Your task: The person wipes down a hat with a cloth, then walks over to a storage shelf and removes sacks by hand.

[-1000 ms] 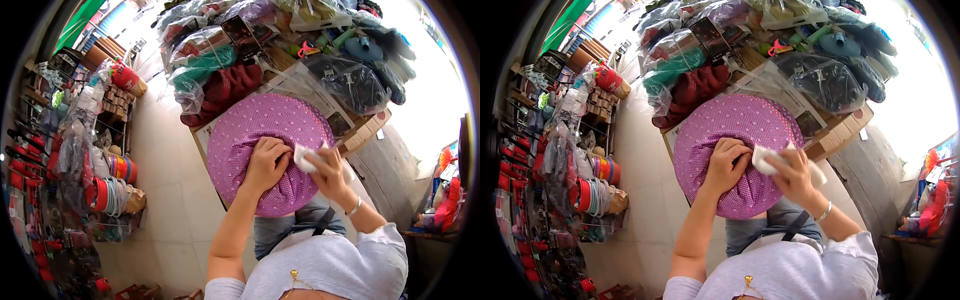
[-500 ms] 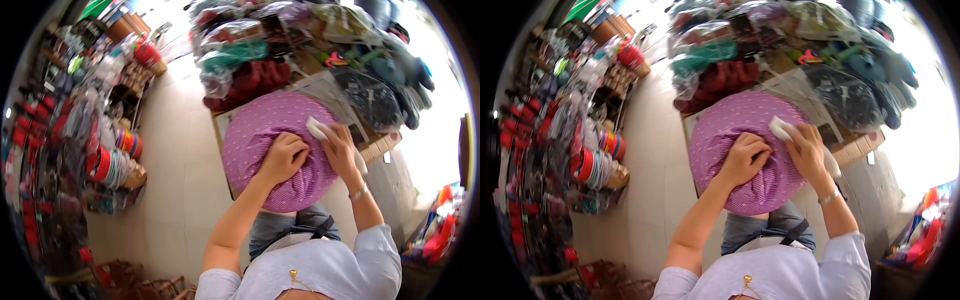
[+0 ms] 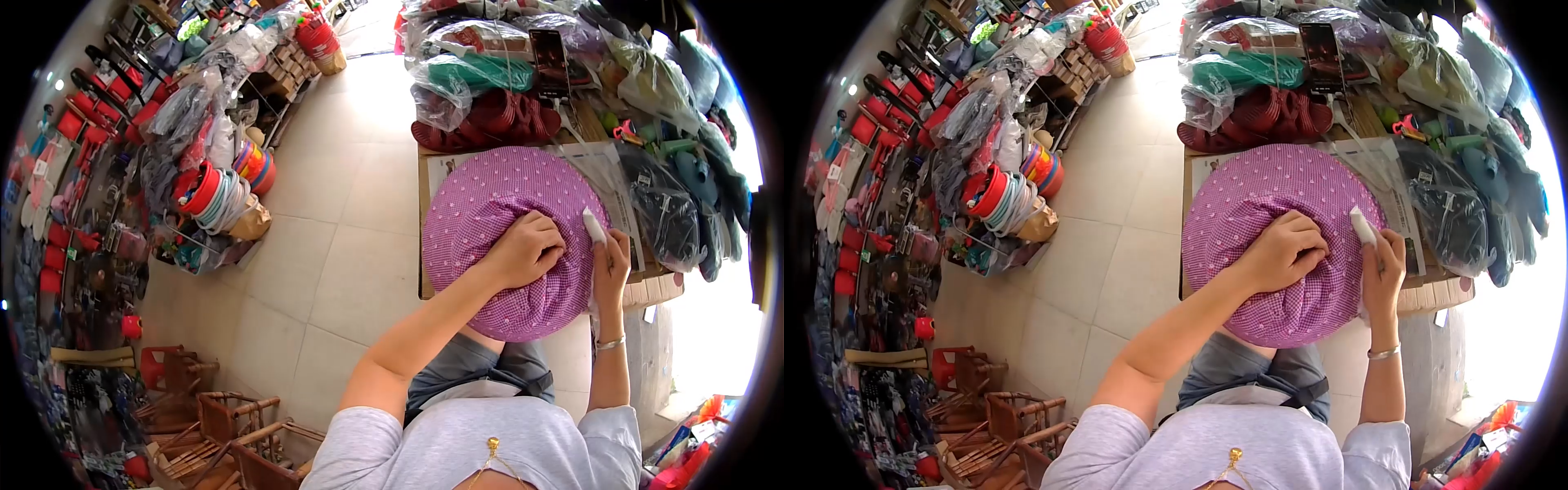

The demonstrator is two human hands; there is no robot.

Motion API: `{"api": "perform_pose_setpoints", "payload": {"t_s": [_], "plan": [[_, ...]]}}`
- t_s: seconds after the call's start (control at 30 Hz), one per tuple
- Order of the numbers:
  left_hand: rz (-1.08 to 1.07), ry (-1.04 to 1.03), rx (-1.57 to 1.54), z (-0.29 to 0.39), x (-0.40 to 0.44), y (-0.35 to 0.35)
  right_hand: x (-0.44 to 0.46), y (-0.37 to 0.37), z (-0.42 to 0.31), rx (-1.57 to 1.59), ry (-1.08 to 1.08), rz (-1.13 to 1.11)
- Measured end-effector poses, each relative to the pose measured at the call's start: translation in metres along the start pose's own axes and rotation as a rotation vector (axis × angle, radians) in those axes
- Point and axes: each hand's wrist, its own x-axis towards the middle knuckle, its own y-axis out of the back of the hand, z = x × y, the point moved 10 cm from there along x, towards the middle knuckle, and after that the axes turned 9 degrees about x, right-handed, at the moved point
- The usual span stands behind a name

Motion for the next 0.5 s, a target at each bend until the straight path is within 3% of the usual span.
{"api": "perform_pose_setpoints", "payload": {"t_s": [0.1,0.33,0.4,0.5], "plan": [[0.018,-0.003,0.006,0.000,0.000,0.001,-0.008,0.000,-0.007,0.009,-0.091,-0.019],[-0.003,-0.014,0.007,0.001,0.000,-0.001,-0.102,-0.013,-0.077,-0.037,0.347,-0.065],[0.013,-0.034,0.057,0.002,0.002,-0.001,-0.081,-0.010,-0.071,-0.108,0.327,-0.087],[-0.002,-0.066,0.114,0.005,0.003,-0.001,-0.023,0.005,-0.052,-0.033,0.132,0.001]]}}
